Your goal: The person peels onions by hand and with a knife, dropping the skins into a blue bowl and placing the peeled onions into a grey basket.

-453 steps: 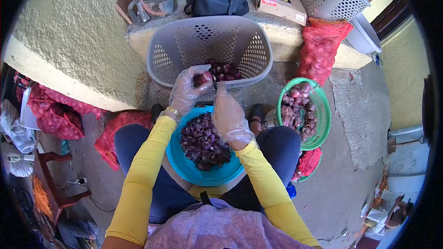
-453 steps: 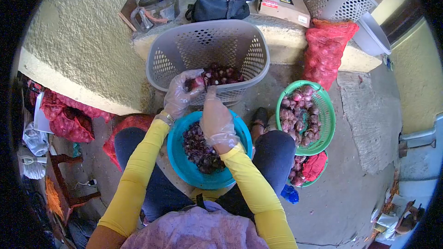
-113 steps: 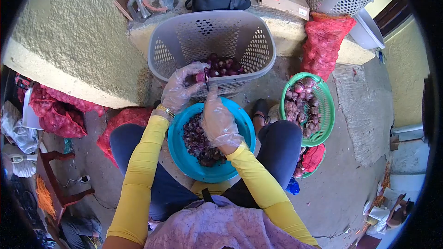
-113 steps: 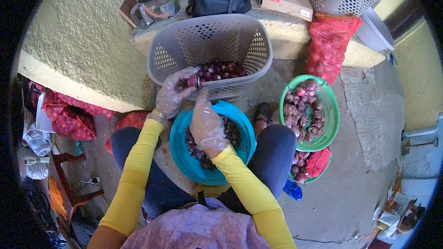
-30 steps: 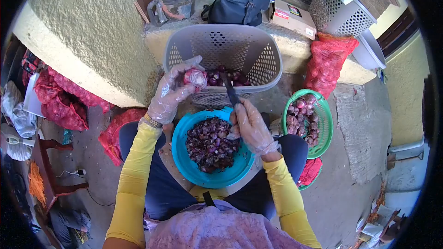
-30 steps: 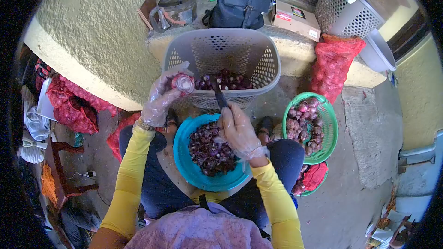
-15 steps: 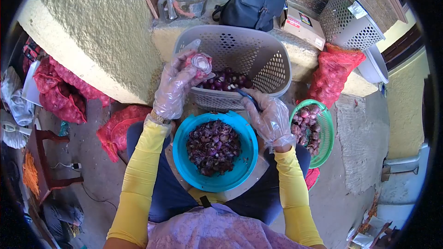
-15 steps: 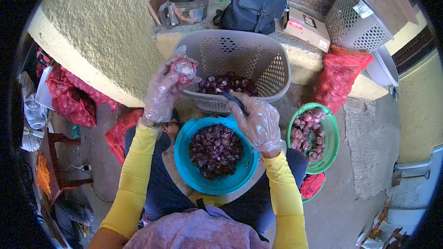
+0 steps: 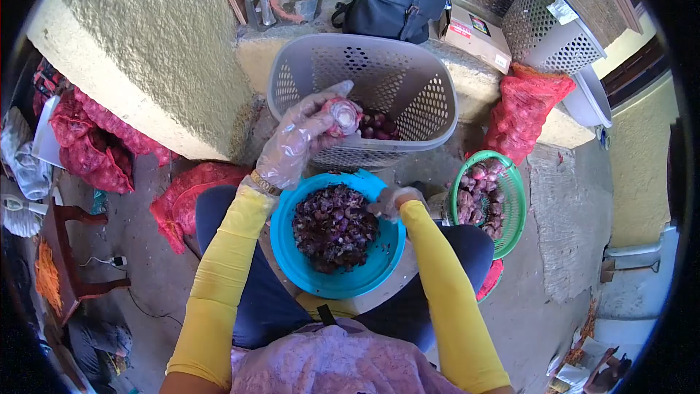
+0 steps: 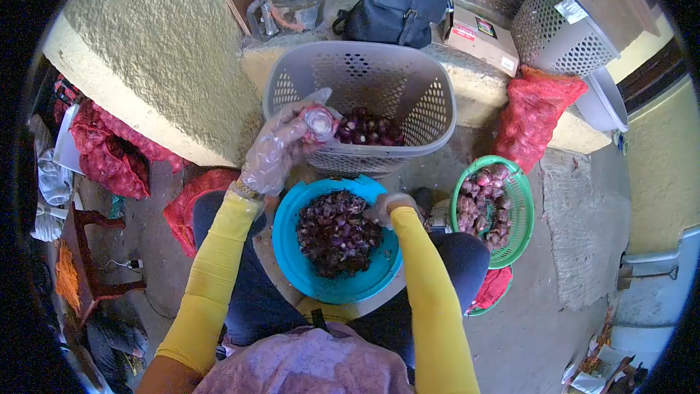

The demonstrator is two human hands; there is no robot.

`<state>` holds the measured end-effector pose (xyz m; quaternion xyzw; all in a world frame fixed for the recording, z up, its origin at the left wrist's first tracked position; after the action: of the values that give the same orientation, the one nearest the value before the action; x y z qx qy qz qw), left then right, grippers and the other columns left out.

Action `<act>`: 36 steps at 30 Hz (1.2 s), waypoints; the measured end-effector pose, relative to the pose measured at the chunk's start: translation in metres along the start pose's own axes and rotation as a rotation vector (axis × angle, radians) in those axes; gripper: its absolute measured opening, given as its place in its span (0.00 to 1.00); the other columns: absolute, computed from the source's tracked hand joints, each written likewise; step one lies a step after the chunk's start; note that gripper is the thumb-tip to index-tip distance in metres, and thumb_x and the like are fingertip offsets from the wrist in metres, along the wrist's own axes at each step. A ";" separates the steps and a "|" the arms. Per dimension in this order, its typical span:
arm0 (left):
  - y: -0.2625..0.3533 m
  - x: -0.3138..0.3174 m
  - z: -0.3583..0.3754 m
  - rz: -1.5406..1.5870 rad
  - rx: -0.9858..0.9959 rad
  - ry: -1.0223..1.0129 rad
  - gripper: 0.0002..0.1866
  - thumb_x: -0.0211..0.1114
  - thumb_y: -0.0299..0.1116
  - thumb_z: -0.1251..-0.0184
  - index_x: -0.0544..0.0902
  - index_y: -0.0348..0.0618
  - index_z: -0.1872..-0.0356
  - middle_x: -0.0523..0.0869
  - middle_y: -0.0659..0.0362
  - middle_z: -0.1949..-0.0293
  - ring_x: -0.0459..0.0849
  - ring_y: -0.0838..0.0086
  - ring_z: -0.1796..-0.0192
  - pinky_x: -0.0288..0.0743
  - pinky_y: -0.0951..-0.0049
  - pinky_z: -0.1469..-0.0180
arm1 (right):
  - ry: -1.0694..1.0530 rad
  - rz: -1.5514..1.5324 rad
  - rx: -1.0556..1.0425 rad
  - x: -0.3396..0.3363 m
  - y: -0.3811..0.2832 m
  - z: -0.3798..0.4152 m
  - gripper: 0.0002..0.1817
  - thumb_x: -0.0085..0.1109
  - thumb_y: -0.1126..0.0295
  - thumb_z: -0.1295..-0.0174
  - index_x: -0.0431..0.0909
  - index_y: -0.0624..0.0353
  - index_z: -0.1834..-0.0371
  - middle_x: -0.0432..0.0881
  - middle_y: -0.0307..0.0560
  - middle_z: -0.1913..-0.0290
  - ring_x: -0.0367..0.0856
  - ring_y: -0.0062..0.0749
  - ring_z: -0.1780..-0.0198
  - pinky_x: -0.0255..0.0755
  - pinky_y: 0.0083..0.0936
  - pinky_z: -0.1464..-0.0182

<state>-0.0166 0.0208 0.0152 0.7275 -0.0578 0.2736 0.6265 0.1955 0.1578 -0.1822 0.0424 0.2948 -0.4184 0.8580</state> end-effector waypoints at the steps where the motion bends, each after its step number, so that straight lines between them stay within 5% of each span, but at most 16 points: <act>1: -0.002 0.002 0.002 0.014 -0.050 -0.005 0.33 0.63 0.38 0.23 0.67 0.34 0.23 0.79 0.47 0.30 0.82 0.62 0.31 0.81 0.58 0.30 | -0.252 -0.159 0.088 0.021 0.020 -0.028 0.25 0.59 0.42 0.27 0.89 0.50 0.44 0.92 0.52 0.50 0.91 0.42 0.49 0.80 0.41 0.48; 5: -0.001 0.000 0.005 0.059 -0.019 0.006 0.32 0.65 0.39 0.24 0.70 0.35 0.25 0.81 0.49 0.31 0.84 0.64 0.34 0.82 0.61 0.31 | -0.185 -0.373 0.200 0.074 0.119 -0.112 0.26 0.56 0.40 0.25 0.90 0.48 0.44 0.91 0.54 0.47 0.91 0.34 0.48 0.81 0.34 0.48; 8: -0.004 -0.004 0.001 0.067 -0.068 0.015 0.27 0.58 0.37 0.21 0.73 0.38 0.25 0.82 0.54 0.32 0.83 0.69 0.35 0.80 0.64 0.31 | -0.159 -0.035 0.323 0.069 0.150 -0.135 0.27 0.58 0.39 0.27 0.89 0.47 0.42 0.91 0.51 0.44 0.90 0.35 0.44 0.82 0.33 0.48; 10: -0.007 -0.006 -0.001 0.070 -0.057 0.013 0.27 0.57 0.36 0.21 0.73 0.38 0.26 0.82 0.53 0.33 0.83 0.68 0.35 0.80 0.64 0.31 | -0.126 0.547 -0.048 0.096 0.219 -0.234 0.25 0.60 0.42 0.28 0.90 0.45 0.41 0.89 0.45 0.39 0.89 0.40 0.39 0.83 0.37 0.44; 11: -0.008 -0.006 -0.002 0.074 -0.046 0.010 0.27 0.56 0.36 0.21 0.73 0.37 0.26 0.82 0.53 0.33 0.83 0.68 0.34 0.80 0.63 0.31 | -0.124 0.548 -0.047 0.065 0.181 -0.168 0.25 0.60 0.42 0.28 0.90 0.45 0.41 0.89 0.45 0.39 0.89 0.40 0.39 0.83 0.37 0.44; 13: -0.007 -0.007 -0.002 0.084 -0.057 0.010 0.27 0.56 0.35 0.21 0.72 0.38 0.25 0.81 0.52 0.33 0.83 0.68 0.34 0.80 0.63 0.32 | 0.131 0.266 0.384 -0.032 0.052 0.003 0.21 0.63 0.50 0.29 0.90 0.46 0.41 0.89 0.41 0.37 0.87 0.42 0.36 0.82 0.39 0.39; 14: -0.007 -0.008 -0.001 0.093 -0.072 0.010 0.27 0.56 0.35 0.22 0.72 0.38 0.25 0.81 0.52 0.33 0.82 0.68 0.34 0.80 0.63 0.32 | 0.182 0.335 0.325 -0.017 0.078 -0.040 0.21 0.65 0.57 0.39 0.91 0.45 0.43 0.90 0.43 0.39 0.88 0.43 0.38 0.83 0.42 0.43; 15: -0.009 -0.011 -0.002 0.096 -0.071 0.008 0.27 0.56 0.35 0.22 0.72 0.38 0.25 0.81 0.52 0.33 0.82 0.68 0.34 0.80 0.63 0.32 | 0.182 0.335 0.329 -0.020 0.073 -0.035 0.21 0.65 0.57 0.39 0.91 0.45 0.43 0.90 0.43 0.39 0.88 0.43 0.38 0.83 0.42 0.43; 18: -0.012 -0.016 -0.003 0.131 -0.090 -0.013 0.29 0.55 0.34 0.22 0.70 0.39 0.23 0.81 0.52 0.32 0.82 0.68 0.34 0.80 0.63 0.33 | 0.284 0.382 0.098 -0.030 0.053 -0.024 0.21 0.60 0.53 0.35 0.92 0.50 0.47 0.90 0.47 0.40 0.89 0.48 0.39 0.83 0.48 0.42; 22: -0.011 -0.018 -0.005 0.150 -0.074 0.018 0.30 0.55 0.36 0.20 0.68 0.41 0.20 0.81 0.51 0.33 0.83 0.67 0.35 0.80 0.63 0.33 | 0.257 0.317 -0.007 -0.076 -0.037 0.105 0.23 0.57 0.50 0.31 0.91 0.55 0.50 0.91 0.53 0.45 0.89 0.51 0.42 0.82 0.48 0.42; 24: -0.010 -0.016 -0.005 0.172 -0.059 0.017 0.30 0.55 0.37 0.20 0.67 0.41 0.20 0.81 0.50 0.33 0.83 0.67 0.35 0.80 0.61 0.32 | 0.442 0.115 -0.081 -0.084 -0.046 0.133 0.24 0.53 0.49 0.26 0.90 0.58 0.53 0.90 0.63 0.55 0.89 0.61 0.51 0.80 0.50 0.46; 27: -0.006 -0.014 -0.007 0.206 0.002 0.019 0.30 0.56 0.38 0.18 0.67 0.40 0.21 0.81 0.49 0.33 0.83 0.65 0.35 0.81 0.56 0.31 | 0.679 -0.060 -0.239 -0.082 -0.037 0.152 0.26 0.52 0.48 0.25 0.89 0.62 0.58 0.88 0.66 0.59 0.88 0.64 0.57 0.79 0.54 0.50; 28: -0.009 -0.019 -0.009 0.217 0.006 0.040 0.30 0.57 0.38 0.18 0.68 0.40 0.21 0.81 0.48 0.34 0.83 0.64 0.35 0.81 0.54 0.31 | 0.726 -0.178 -0.209 -0.079 -0.037 0.162 0.24 0.53 0.53 0.23 0.86 0.65 0.62 0.87 0.66 0.67 0.89 0.57 0.63 0.79 0.50 0.58; 32: -0.011 -0.026 -0.008 0.239 0.033 0.097 0.29 0.59 0.37 0.18 0.68 0.38 0.22 0.81 0.50 0.36 0.83 0.64 0.36 0.81 0.50 0.31 | 0.735 -0.449 -0.290 -0.065 -0.021 0.164 0.21 0.53 0.56 0.22 0.86 0.62 0.63 0.87 0.62 0.68 0.88 0.56 0.63 0.79 0.49 0.54; 34: -0.010 -0.023 -0.009 0.240 0.047 0.133 0.29 0.59 0.37 0.19 0.69 0.36 0.23 0.81 0.50 0.34 0.83 0.64 0.36 0.81 0.50 0.31 | 0.586 -0.779 -0.448 -0.056 -0.020 0.162 0.15 0.50 0.61 0.17 0.76 0.58 0.62 0.72 0.34 0.76 0.70 0.18 0.77 0.67 0.22 0.74; 36: -0.010 -0.024 -0.008 0.238 0.061 0.172 0.28 0.58 0.37 0.19 0.70 0.35 0.24 0.80 0.50 0.33 0.83 0.64 0.35 0.81 0.51 0.31 | 0.485 -0.949 -0.473 -0.051 -0.022 0.165 0.16 0.48 0.61 0.17 0.78 0.59 0.59 0.69 0.30 0.76 0.66 0.15 0.77 0.62 0.20 0.74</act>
<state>-0.0350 0.0239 -0.0041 0.7083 -0.0815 0.4088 0.5697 0.2323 0.1263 -0.0151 -0.1927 0.5551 -0.6582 0.4706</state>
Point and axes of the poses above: each hand's wrist, its own z-axis away from the middle knuckle, its own x-axis out of the palm, y = z × x, the point moved 4 cm from there along -z, towards the middle knuckle
